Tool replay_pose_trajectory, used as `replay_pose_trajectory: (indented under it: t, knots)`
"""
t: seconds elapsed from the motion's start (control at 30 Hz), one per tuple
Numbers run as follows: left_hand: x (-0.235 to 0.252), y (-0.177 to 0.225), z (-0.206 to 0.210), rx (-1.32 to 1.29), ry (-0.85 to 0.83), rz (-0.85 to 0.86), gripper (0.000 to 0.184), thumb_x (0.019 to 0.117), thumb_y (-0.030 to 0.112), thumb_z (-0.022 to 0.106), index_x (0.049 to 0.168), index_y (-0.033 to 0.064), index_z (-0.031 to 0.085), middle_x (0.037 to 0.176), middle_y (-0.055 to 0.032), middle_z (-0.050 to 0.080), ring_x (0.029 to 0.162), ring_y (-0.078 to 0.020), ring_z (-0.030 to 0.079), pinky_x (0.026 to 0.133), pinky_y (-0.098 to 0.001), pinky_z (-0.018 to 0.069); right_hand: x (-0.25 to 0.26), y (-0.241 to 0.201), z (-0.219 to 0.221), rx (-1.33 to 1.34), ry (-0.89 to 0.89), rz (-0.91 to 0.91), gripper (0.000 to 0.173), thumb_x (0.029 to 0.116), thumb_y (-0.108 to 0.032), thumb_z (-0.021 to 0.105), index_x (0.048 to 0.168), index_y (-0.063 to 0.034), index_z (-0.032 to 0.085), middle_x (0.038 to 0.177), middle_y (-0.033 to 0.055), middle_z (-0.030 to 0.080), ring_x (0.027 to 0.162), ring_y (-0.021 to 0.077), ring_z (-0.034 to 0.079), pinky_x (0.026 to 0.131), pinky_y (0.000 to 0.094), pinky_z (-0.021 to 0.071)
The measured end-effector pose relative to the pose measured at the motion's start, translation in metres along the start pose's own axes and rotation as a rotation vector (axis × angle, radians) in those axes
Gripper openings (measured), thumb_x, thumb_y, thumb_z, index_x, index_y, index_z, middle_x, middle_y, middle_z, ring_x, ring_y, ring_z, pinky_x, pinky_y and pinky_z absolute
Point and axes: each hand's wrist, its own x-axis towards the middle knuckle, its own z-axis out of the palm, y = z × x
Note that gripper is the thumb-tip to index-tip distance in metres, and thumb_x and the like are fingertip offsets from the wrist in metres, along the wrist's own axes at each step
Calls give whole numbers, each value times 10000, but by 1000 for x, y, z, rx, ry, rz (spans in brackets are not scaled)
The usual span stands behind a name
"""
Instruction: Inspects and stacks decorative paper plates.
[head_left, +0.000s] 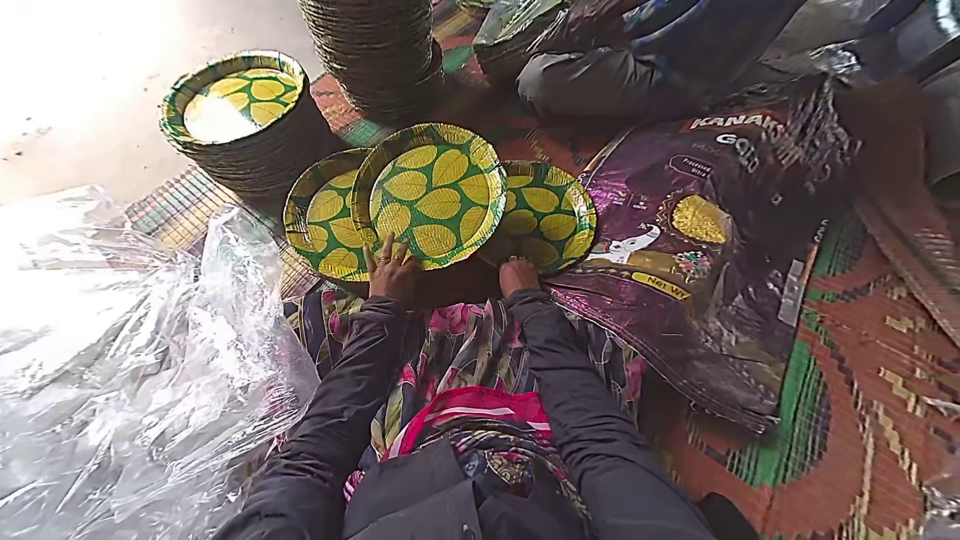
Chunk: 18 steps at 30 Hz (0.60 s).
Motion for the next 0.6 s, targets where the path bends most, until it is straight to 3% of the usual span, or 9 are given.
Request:
replay_pose_trajectory:
  t: [0.07, 0.17, 0.3, 0.4, 0.47, 0.53, 0.6]
  knots:
    - [0, 0, 2, 30, -62, 48, 311, 1021, 190, 624, 1269, 25, 712, 1424, -167, 640, 1423, -408, 507, 1198, -744, 164, 1, -1, 0, 27, 55, -15, 274, 1036, 43, 451, 1180, 107, 675, 1298, 286, 643, 1301, 432, 569, 1125, 562, 396]
    - [0, 12, -7, 151, -152, -186, 303, 1033, 136, 574, 1245, -57, 673, 1292, -258, 679, 1315, -418, 596, 1245, -664, 160, 1, 2, -1, 67, 96, 7, 294, 1039, 43, 442, 1248, 90, 644, 1306, 289, 640, 1306, 435, 571, 1095, 570, 427]
    - [5, 18, -19, 242, -256, -491, 387, 1042, 176, 536, 1346, -52, 612, 1351, -282, 636, 1336, -434, 568, 1251, -647, 149, 9, 15, -1, 133, 37, 18, 396, 977, -16, 615, 1367, 47, 591, 1405, 302, 572, 1353, 483, 512, 1059, 640, 439]
    - [1, 10, -21, 180, -256, -570, 601, 999, 447, 635, 1388, -10, 595, 1437, -297, 567, 1403, -453, 493, 1227, -695, 152, 11, 22, -3, 167, 43, 8, 354, 1009, -107, 601, 1353, -28, 632, 1389, 293, 586, 1350, 471, 515, 1065, 634, 429]
    - [-3, 3, -13, 122, -207, -564, 806, 936, 525, 711, 1540, 60, 450, 1568, -285, 430, 1509, -469, 329, 1208, -741, 77, 4, 22, -3, 238, 268, -38, 294, 1055, -102, 528, 1289, -27, 690, 1337, 301, 617, 1312, 484, 544, 1059, 627, 441]
    - [-9, 2, -7, 42, -40, -460, 943, 888, 477, 778, 1616, 82, 328, 1661, -289, 271, 1567, -500, 151, 1188, -774, 39, -2, 20, 2, 289, 746, -172, 241, 998, -1, 565, 1151, 11, 751, 1165, 304, 698, 1147, 507, 645, 984, 627, 498]
    - [-13, 3, 0, 35, 275, -220, 942, 855, 501, 766, 1584, 43, 384, 1636, -312, 308, 1540, -547, 193, 1163, -799, 101, -5, 15, -3, 279, 1090, -371, 224, 939, 41, 621, 1106, 10, 768, 1072, 262, 740, 1060, 489, 688, 979, 616, 511]
